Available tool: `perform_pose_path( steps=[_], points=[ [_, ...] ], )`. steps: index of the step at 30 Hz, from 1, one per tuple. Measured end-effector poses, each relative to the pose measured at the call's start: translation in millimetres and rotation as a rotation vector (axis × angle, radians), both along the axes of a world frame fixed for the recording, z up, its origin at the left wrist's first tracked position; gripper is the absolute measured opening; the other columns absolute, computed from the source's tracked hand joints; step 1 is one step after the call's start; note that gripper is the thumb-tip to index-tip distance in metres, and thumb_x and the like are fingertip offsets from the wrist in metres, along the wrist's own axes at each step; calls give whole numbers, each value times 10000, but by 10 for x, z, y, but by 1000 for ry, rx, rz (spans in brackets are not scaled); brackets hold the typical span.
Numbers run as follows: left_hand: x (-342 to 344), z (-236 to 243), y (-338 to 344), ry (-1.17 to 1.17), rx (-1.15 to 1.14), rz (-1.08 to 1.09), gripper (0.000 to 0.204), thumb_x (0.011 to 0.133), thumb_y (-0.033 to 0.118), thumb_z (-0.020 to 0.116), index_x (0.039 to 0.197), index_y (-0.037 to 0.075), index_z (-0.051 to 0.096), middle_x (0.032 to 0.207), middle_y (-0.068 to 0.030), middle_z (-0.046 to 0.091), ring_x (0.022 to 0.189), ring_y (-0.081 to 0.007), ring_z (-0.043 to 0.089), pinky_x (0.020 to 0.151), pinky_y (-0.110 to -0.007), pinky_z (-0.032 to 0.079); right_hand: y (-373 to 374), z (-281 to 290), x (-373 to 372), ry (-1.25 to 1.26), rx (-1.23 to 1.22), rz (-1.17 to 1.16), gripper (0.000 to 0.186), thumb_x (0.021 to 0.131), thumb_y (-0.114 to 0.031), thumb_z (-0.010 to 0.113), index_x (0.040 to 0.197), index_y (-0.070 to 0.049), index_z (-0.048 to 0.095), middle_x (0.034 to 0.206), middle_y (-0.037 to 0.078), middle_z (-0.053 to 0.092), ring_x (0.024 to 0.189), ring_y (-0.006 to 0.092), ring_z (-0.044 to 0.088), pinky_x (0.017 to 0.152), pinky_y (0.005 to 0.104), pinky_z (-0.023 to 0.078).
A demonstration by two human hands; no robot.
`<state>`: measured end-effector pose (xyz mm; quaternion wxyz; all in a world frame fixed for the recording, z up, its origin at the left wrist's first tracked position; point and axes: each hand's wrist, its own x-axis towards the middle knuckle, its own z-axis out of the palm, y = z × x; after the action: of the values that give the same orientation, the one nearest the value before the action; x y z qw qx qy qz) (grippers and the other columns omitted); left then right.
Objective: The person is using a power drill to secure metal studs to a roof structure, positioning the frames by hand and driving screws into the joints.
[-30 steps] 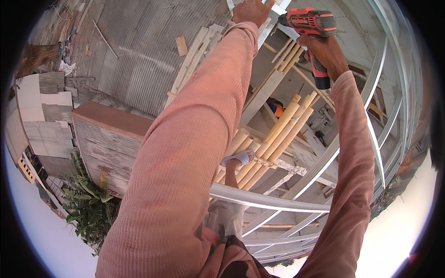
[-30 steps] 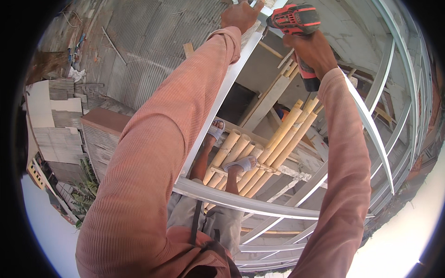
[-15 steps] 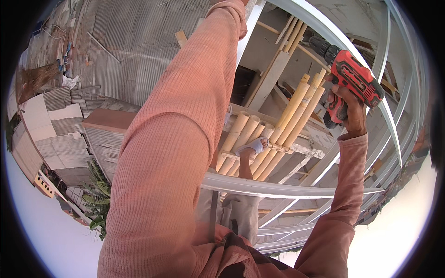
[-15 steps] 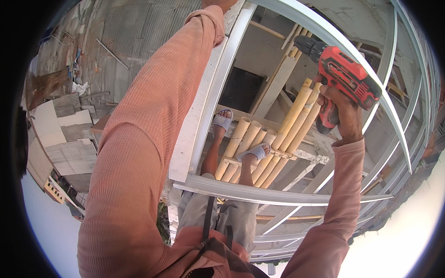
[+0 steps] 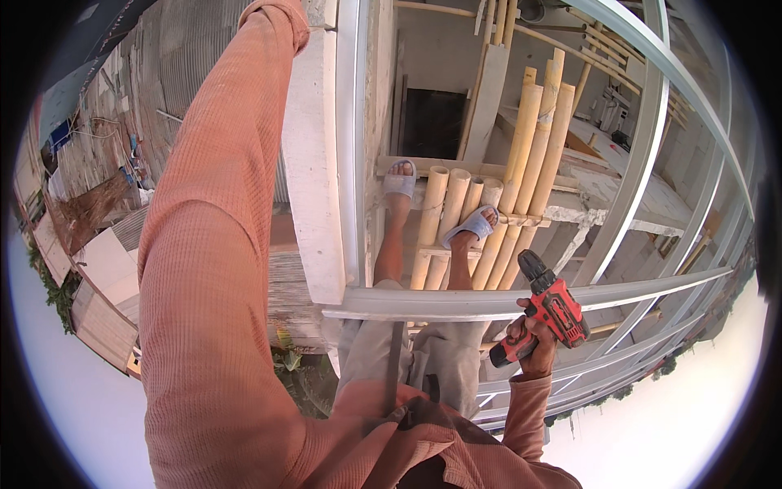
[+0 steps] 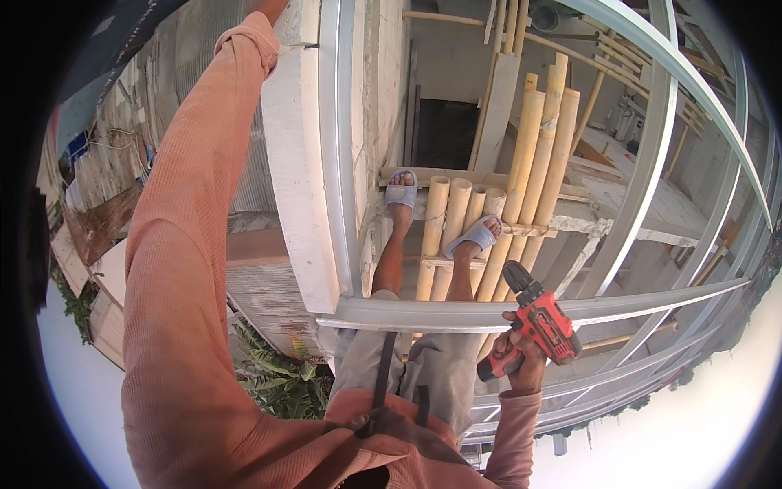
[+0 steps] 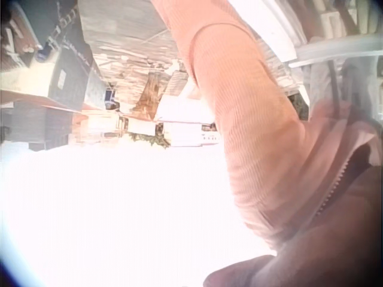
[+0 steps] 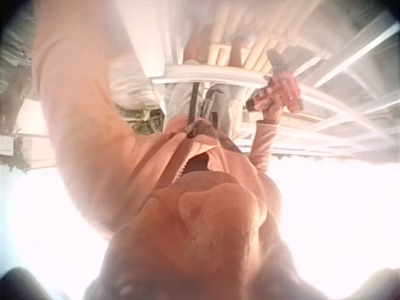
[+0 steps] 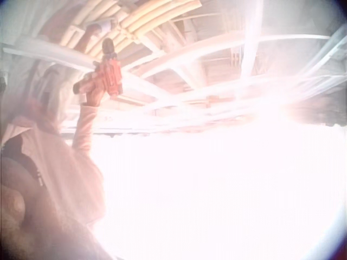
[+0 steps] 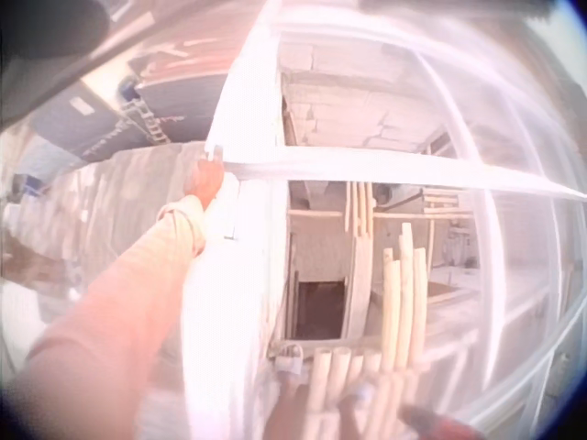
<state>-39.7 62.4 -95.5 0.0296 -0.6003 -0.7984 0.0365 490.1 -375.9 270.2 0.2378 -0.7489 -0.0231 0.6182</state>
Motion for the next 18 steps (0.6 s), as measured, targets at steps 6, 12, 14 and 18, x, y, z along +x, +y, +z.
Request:
perform_pose_path(
  steps=[6, 12, 14, 18],
  points=[
    [-1141, -25, 419, 224, 325, -248, 496, 1057, 229, 397, 1552, 202, 410, 1161, -265, 659, 963, -429, 681, 797, -527, 570, -626, 241, -296, 170, -102, -145, 443, 772, -115, 641, 1161, 95, 620, 961, 161, 673, 640, 215, 634, 607, 351, 540],
    [-225, 48, 180, -210, -15, 171, 464, 1075, 323, 405, 1461, 93, 518, 1244, -292, 647, 1105, -494, 639, 973, -531, 513, -803, 439, -282, 67, -198, -134, 413, 777, -115, 645, 1145, 72, 622, 1035, 163, 673, 674, 207, 635, 619, 350, 532],
    [-133, 176, 196, -423, -6, 377, 477, 1065, 342, 422, 1410, 49, 570, 1248, -292, 648, 1123, -500, 630, 1006, -536, 496, -766, 467, -318, 40, -225, -82, 397, 788, -112, 641, 1138, 74, 628, 972, 150, 672, 680, 195, 629, 615, 337, 523],
    [-216, 367, 131, -457, 92, 385, 722, 978, 565, 436, 1331, -37, 623, 1326, -306, 611, 1255, -472, 572, 1074, -520, 437, -888, 480, -254, 93, -317, -6, 418, 775, -78, 618, 1167, 66, 636, 1045, 155, 692, 692, 201, 637, 632, 353, 538]
  ],
)
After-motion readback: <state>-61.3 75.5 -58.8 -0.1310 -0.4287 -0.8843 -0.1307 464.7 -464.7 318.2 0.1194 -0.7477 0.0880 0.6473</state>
